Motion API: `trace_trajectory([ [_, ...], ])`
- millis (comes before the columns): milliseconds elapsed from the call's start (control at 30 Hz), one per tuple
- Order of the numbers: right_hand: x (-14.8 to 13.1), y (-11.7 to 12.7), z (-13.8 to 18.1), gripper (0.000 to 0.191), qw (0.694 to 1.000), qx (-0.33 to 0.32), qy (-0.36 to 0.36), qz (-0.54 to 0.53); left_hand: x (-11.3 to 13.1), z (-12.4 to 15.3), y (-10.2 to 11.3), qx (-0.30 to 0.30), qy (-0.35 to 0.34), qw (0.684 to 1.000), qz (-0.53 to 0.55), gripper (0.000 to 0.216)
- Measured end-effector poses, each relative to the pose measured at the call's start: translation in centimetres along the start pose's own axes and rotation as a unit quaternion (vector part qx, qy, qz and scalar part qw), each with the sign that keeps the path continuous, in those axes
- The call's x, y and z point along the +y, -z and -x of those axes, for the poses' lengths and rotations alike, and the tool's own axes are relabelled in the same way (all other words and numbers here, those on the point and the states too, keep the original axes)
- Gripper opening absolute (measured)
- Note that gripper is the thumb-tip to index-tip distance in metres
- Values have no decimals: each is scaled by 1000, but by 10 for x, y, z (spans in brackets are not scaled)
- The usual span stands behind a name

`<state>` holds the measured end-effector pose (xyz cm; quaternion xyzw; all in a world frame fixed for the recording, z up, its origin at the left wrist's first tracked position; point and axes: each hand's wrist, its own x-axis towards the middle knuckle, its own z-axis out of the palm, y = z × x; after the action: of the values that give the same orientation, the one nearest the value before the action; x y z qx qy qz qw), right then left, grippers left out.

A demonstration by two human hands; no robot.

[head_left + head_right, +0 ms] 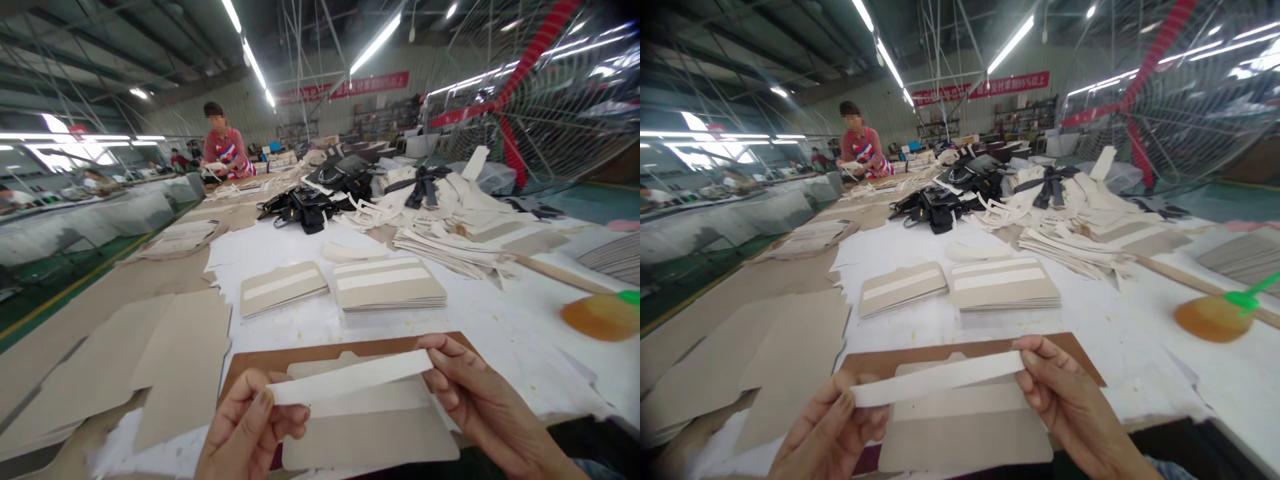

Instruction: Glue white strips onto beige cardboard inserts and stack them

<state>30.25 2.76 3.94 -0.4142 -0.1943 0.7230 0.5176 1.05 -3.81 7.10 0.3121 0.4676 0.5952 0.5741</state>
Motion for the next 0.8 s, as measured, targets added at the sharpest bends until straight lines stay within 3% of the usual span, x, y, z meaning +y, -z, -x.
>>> trace_trajectory([
  [133, 4, 32, -1, 44, 973, -6, 25, 230, -22, -3, 23, 33, 13, 973, -227, 49],
  [300, 4, 68, -15, 44, 848, -47, 92, 520, -32, -9, 26, 80, 11, 883, -463, 41],
  [400, 4, 76, -27, 46, 807, -6, 121, 578, -32, -18, 18, 92, 8, 838, -538, 38],
  [600, 11, 73, -45, 44, 768, 33, 178, 614, -34, -35, 9, 100, -5, 800, -591, 28],
  [800, 17, 87, -49, 44, 732, 52, 183, 655, -37, -42, 6, 103, 4, 764, -637, 23],
])
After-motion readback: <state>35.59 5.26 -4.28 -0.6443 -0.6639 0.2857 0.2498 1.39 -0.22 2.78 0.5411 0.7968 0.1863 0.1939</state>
